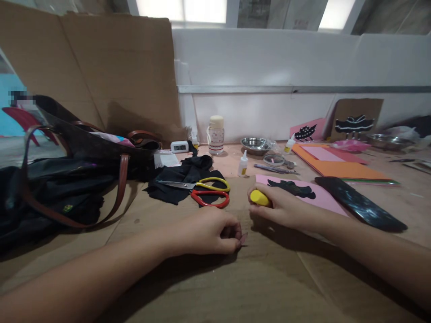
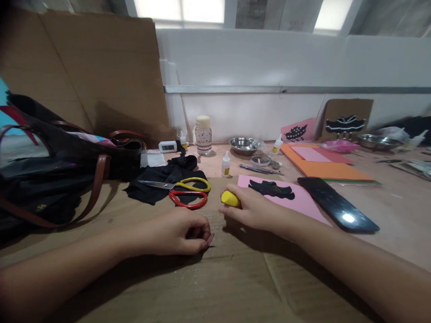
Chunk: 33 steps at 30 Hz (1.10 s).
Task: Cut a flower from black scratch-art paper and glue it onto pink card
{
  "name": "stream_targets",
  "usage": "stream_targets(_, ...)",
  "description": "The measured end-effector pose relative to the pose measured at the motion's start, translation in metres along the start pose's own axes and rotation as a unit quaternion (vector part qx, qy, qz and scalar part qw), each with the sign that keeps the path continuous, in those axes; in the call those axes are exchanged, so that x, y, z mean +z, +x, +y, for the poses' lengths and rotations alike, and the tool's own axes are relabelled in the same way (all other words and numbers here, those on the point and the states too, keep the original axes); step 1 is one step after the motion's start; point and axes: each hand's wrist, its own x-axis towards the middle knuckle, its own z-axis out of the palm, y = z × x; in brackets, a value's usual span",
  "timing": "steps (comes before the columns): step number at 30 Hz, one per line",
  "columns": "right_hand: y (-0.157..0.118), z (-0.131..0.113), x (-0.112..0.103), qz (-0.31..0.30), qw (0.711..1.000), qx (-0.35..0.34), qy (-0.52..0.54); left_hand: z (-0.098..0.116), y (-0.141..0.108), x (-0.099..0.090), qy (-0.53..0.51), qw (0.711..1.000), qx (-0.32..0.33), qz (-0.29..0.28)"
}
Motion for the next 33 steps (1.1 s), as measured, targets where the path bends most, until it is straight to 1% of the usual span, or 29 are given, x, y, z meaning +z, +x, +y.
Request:
stream_targets(4,0.001,-0.004,0.011,-0.019,0.998,0.000,-0.054,-0.003,0.001,0.003,-0.008,1.000,0.012,0.011)
stream_targets(7,0.002,-0.008,0.017,-0.010,0.994,0.007,-0.111,-0.005,0.002,0.004,0.003,1.000,0.020,0.019)
stream_targets(12,0.007,-0.012,0.024,-0.006,0.983,0.018,-0.183,-0.003,0.002,0.003,0.007,1.000,0.012,0.012)
stream_targets(15,0.008,-0.011,0.026,-0.009,0.975,0.002,-0.222,-0.001,0.001,0.002,0.005,1.000,0.010,0.012)
stream_targets(19,0.007,-0.005,0.029,-0.002,0.957,-0.036,-0.289,0.000,0.001,0.002,0.000,1.000,0.012,0.016)
stream_targets(23,0.009,0.000,0.030,0.003,0.942,-0.064,-0.330,-0.002,0.002,0.002,0.009,1.000,0.016,0.017)
stream_targets(25,0.011,0.001,0.028,0.004,0.934,-0.048,-0.354,-0.003,0.002,0.003,0.010,1.000,0.021,0.017)
stream_targets(29,0.014,0.000,0.018,0.010,0.924,0.027,-0.381,-0.005,0.002,0.004,-0.004,0.999,0.037,0.026)
stream_targets(31,0.013,0.000,0.012,0.034,0.931,0.062,-0.358,-0.005,0.002,0.004,-0.006,0.999,0.035,0.028)
stream_targets(33,0.009,0.000,0.008,0.064,0.948,0.065,-0.304,-0.004,0.001,0.004,-0.006,0.999,0.027,0.027)
